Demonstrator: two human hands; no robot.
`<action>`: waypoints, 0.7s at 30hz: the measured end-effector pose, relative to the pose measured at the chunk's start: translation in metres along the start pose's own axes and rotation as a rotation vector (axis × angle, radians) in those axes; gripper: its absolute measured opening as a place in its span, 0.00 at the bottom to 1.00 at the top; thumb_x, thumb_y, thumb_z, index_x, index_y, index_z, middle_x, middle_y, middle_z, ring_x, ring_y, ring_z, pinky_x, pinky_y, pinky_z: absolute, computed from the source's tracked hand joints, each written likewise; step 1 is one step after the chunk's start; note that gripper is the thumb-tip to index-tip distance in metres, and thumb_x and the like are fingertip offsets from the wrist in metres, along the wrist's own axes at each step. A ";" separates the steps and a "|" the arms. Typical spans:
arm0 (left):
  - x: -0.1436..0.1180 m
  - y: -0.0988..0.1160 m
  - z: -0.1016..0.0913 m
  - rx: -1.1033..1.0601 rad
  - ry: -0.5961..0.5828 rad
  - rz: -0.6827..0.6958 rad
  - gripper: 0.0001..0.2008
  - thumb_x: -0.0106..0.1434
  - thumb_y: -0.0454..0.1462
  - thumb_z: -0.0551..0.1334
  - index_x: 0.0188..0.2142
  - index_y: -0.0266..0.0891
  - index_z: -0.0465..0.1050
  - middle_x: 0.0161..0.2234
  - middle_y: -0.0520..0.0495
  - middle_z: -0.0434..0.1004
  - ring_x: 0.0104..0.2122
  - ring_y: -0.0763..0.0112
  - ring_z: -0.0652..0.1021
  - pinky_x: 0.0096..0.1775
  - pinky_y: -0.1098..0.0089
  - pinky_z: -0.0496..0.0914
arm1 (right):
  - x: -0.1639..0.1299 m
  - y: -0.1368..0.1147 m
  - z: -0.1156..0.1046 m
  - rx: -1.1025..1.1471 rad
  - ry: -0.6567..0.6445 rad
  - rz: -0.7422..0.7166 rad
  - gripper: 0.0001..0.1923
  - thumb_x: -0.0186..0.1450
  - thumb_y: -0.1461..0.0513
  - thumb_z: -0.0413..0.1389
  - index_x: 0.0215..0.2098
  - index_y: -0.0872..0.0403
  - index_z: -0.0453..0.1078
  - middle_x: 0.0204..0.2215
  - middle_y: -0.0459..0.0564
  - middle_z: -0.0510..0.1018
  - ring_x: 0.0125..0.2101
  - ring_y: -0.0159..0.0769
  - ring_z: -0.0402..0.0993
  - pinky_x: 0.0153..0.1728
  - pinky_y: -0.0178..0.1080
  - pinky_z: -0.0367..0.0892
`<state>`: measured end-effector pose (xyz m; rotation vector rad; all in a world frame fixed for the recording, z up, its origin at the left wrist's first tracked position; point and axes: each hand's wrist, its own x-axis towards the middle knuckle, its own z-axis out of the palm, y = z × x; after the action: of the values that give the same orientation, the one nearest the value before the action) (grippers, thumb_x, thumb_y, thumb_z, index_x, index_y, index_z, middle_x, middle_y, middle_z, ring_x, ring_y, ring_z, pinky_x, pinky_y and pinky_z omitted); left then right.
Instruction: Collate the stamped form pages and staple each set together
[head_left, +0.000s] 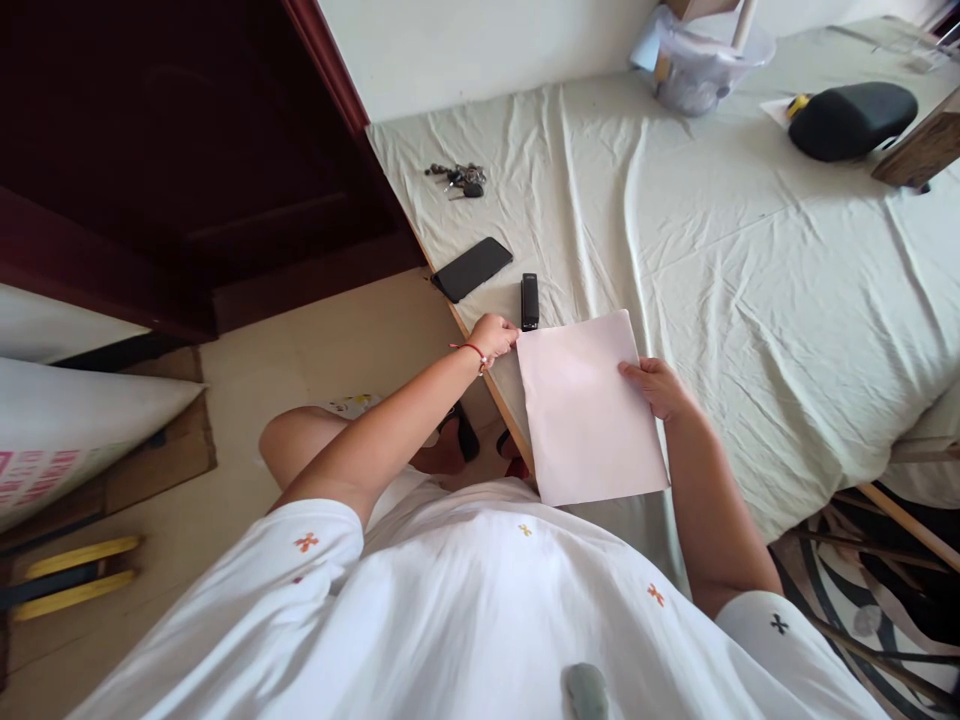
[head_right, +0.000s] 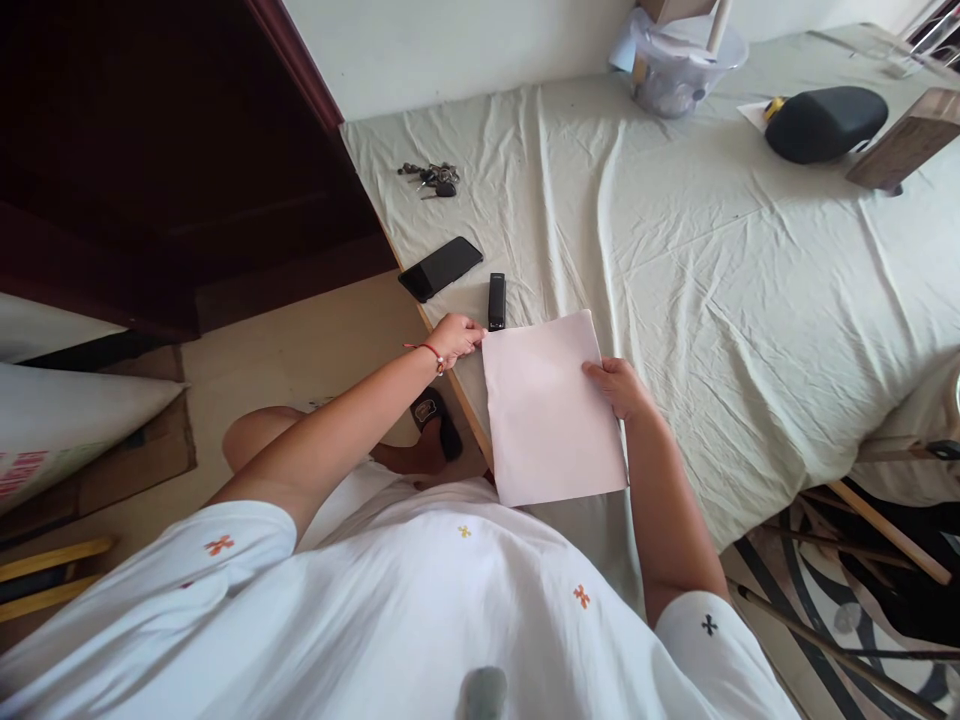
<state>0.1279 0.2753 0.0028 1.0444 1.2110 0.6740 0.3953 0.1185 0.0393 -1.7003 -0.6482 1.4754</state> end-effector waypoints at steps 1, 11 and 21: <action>0.002 0.001 0.000 0.042 0.024 -0.013 0.14 0.48 0.38 0.75 0.22 0.37 0.71 0.14 0.54 0.66 0.16 0.78 0.63 0.21 0.75 0.54 | 0.001 -0.001 0.001 -0.004 0.014 0.004 0.14 0.52 0.54 0.71 0.28 0.54 0.76 0.25 0.52 0.82 0.22 0.40 0.79 0.21 0.36 0.75; 0.006 0.004 0.007 0.361 0.161 -0.005 0.07 0.58 0.35 0.66 0.25 0.37 0.74 0.22 0.47 0.79 0.21 0.73 0.72 0.27 0.72 0.64 | 0.015 0.012 -0.001 0.001 0.074 -0.032 0.11 0.55 0.55 0.67 0.28 0.53 0.75 0.22 0.50 0.81 0.21 0.39 0.77 0.21 0.38 0.74; 0.001 0.001 -0.014 0.912 0.054 0.898 0.25 0.63 0.25 0.51 0.51 0.42 0.78 0.59 0.46 0.78 0.63 0.65 0.73 0.65 0.54 0.63 | 0.017 0.019 -0.004 0.006 0.056 -0.055 0.14 0.54 0.51 0.68 0.29 0.52 0.75 0.22 0.50 0.79 0.21 0.40 0.77 0.22 0.40 0.74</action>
<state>0.1152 0.2803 0.0031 2.4196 1.0616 0.8273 0.4001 0.1202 0.0136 -1.6994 -0.6543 1.3860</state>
